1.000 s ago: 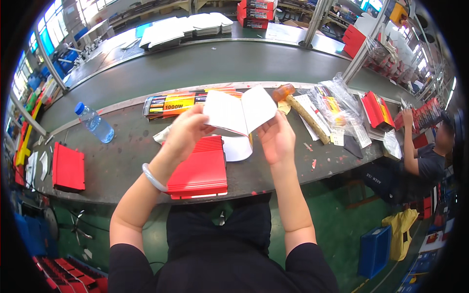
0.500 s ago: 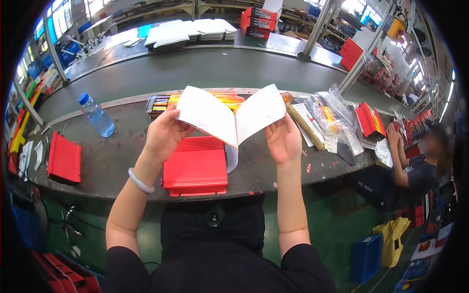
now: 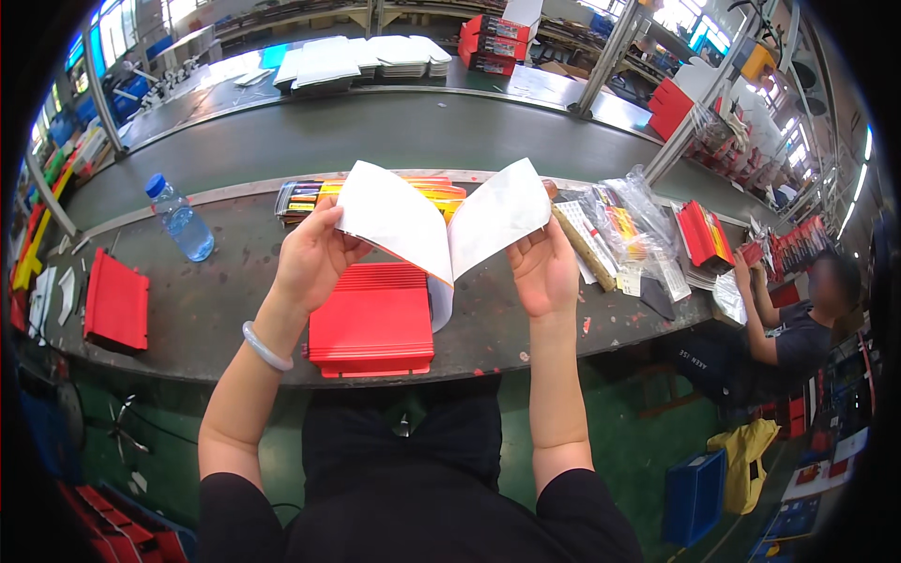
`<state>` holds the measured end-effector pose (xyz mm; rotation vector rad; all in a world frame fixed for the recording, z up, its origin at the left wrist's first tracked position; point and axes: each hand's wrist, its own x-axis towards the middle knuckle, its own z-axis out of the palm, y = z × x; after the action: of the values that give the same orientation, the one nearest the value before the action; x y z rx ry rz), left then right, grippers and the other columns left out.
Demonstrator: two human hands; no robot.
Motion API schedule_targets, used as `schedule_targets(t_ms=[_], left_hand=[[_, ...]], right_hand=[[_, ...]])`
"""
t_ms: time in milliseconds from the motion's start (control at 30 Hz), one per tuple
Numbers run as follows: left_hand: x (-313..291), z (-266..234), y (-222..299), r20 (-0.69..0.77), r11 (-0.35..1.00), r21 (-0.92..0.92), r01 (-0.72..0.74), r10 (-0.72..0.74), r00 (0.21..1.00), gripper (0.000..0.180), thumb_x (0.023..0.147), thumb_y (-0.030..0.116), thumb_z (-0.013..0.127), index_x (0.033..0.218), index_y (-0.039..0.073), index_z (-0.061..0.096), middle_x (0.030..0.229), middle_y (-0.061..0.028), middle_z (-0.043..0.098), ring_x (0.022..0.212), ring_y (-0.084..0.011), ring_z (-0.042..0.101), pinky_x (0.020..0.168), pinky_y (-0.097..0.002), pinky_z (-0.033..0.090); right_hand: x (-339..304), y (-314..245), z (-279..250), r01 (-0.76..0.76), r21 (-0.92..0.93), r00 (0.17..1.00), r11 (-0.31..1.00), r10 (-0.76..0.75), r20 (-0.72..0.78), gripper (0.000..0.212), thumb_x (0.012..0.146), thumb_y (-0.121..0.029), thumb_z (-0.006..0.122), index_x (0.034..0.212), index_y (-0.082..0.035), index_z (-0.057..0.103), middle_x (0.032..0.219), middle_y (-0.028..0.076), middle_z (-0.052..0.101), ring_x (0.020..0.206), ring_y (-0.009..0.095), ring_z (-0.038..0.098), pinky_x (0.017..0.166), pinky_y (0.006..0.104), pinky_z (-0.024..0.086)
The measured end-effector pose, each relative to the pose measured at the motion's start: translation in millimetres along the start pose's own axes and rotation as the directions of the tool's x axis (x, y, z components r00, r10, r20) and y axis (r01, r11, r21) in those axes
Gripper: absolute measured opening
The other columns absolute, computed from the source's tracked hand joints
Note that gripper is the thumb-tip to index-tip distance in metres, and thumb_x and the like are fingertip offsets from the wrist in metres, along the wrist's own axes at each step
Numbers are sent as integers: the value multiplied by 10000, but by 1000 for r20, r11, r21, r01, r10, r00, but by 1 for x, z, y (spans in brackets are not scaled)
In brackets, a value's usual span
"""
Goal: Peel a product label from a sheet and apply it to a red power inverter housing on an assembly line.
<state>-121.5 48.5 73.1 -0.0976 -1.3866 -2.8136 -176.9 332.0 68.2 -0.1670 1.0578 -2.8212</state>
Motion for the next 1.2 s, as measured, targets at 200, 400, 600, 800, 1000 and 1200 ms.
schedule_targets(t_ms=[200, 400, 600, 800, 1000, 1200], left_hand=[[-3, 7, 1, 8, 1000, 15, -19, 19, 1000, 303, 1022, 225, 372, 1286, 106, 463, 1186, -68, 600, 1066, -174, 595, 955, -385, 472], [-5, 8, -1, 27, 997, 28, -65, 65, 998, 287, 1026, 230, 383, 1262, 107, 490, 1167, -51, 613, 1055, -161, 608, 924, -362, 495], [-6, 8, -1, 20, 995, 31, -96, 96, 995, 285, 1025, 219, 381, 1256, 97, 494, 1159, -55, 623, 1052, -173, 625, 919, -364, 505], [-7, 11, 2, 16, 995, 12, -99, 99, 995, 249, 1021, 217, 387, 1208, 110, 511, 1158, -46, 622, 1081, -176, 604, 953, -383, 476], [-6, 1, -1, 38, 989, -6, -150, 150, 988, 167, 1022, 205, 392, 1102, 132, 519, 1119, -33, 621, 1056, -165, 596, 931, -373, 466], [-5, -5, -4, 66, 980, -13, -197, 197, 978, 157, 1024, 202, 389, 1082, 126, 514, 1089, -33, 618, 1054, -162, 596, 925, -360, 465]], right_hand=[[-1, 0, -5, 51, -13, 997, 999, -50, 65, 404, 1047, -281, 332, 1356, -53, 458, 1313, 63, 561, 1160, 190, 581, 953, 358, 511], [-7, -4, -2, 105, -52, 994, 993, -105, -7, 369, 1037, -286, 372, 1278, -48, 519, 1217, 66, 608, 1083, 192, 609, 895, 358, 516], [-6, -7, -8, 127, -43, 992, 991, -127, 7, 374, 1048, -282, 340, 1285, -40, 499, 1240, 59, 588, 1086, 175, 599, 900, 332, 513], [-4, -12, -16, 112, 39, 992, 993, -114, 53, 361, 1053, -261, 331, 1277, -34, 500, 1216, 60, 600, 1075, 175, 605, 894, 331, 516], [-4, -9, -17, 119, 8, 993, 993, -119, -16, 372, 1051, -257, 330, 1299, -29, 486, 1266, 63, 573, 1120, 181, 583, 930, 334, 499], [-8, -10, -15, 144, -31, 982, 989, -147, -120, 388, 1049, -261, 338, 1340, -38, 462, 1306, 60, 551, 1177, 190, 549, 973, 336, 471]])
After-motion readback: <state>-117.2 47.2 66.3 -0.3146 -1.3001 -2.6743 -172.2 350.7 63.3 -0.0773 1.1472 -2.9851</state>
